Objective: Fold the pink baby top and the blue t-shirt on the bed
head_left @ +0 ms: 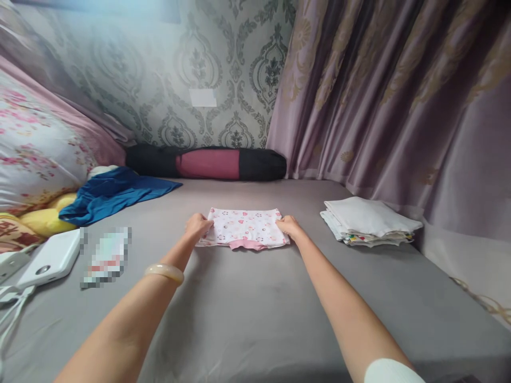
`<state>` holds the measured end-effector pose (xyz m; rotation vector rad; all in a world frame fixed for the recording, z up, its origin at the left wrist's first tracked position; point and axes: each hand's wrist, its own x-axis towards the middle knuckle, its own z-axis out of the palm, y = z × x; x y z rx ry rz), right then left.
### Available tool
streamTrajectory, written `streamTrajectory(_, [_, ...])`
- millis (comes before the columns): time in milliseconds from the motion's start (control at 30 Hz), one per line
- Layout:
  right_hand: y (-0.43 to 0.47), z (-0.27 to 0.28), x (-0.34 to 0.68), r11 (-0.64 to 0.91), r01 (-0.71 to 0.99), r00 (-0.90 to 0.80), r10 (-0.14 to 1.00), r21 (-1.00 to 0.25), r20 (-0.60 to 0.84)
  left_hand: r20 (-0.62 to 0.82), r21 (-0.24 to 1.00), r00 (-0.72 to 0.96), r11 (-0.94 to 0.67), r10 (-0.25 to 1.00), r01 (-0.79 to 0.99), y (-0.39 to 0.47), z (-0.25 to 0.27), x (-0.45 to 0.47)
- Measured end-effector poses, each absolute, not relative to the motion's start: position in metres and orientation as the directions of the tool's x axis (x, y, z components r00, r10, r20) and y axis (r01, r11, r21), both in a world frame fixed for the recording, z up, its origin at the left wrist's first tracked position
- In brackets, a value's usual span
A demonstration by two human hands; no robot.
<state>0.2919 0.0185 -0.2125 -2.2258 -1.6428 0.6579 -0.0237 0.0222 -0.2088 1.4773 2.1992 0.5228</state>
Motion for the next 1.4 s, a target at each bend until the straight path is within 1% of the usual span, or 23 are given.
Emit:
streamTrajectory(167, [0.017, -0.208, 0.29, -0.319, 0.693, 0.249, 0.948, -0.646, -0.2, -0.17, 0.566, -0.333, 0.368, 0.928, 0.738, 0.023, -0.202, -0.024])
streamTrajectory(333, [0.016, -0.196, 0.292, -0.406, 0.477, 0.229, 0.914, -0.78, -0.335, -0.216, 0.593, -0.314, 0.38, 0.925, 0.71, 0.018, -0.191, -0.029])
streamTrajectory(467, [0.012, -0.189, 0.294, -0.48, 0.327, 0.188, 0.877, -0.814, -0.442, -0.243, 0.631, -0.291, 0.379, 0.925, 0.677, 0.02, -0.193, -0.035])
streamTrajectory(600, [0.009, -0.185, 0.294, -0.507, 0.263, 0.152, 0.862, -0.821, -0.484, -0.256, 0.621, -0.299, 0.393, 0.919, 0.678, 0.028, -0.198, -0.04])
streamTrajectory(733, [0.007, -0.181, 0.294, -0.503, 0.263, 0.165, 0.864, -0.823, -0.476, -0.269, 0.629, -0.265, 0.377, 0.926, 0.68, 0.03, -0.196, -0.042])
streamTrajectory(900, [0.003, -0.176, 0.295, -0.498, 0.308, 0.211, 0.867, -0.811, -0.452, -0.266, 0.642, -0.242, 0.359, 0.933, 0.678, 0.028, -0.183, -0.04])
streamTrajectory(1200, [0.007, -0.148, 0.312, -0.465, 0.423, 0.254, 0.885, -0.778, -0.392, -0.214, 0.729, -0.185, 0.283, 0.959, 0.624, 0.028, -0.137, -0.011])
streamTrajectory(1400, [0.015, -0.117, 0.354, -0.474, 0.535, 0.347, 0.878, -0.699, -0.33, -0.188, 0.811, -0.108, 0.217, 0.976, 0.544, 0.026, -0.118, 0.038])
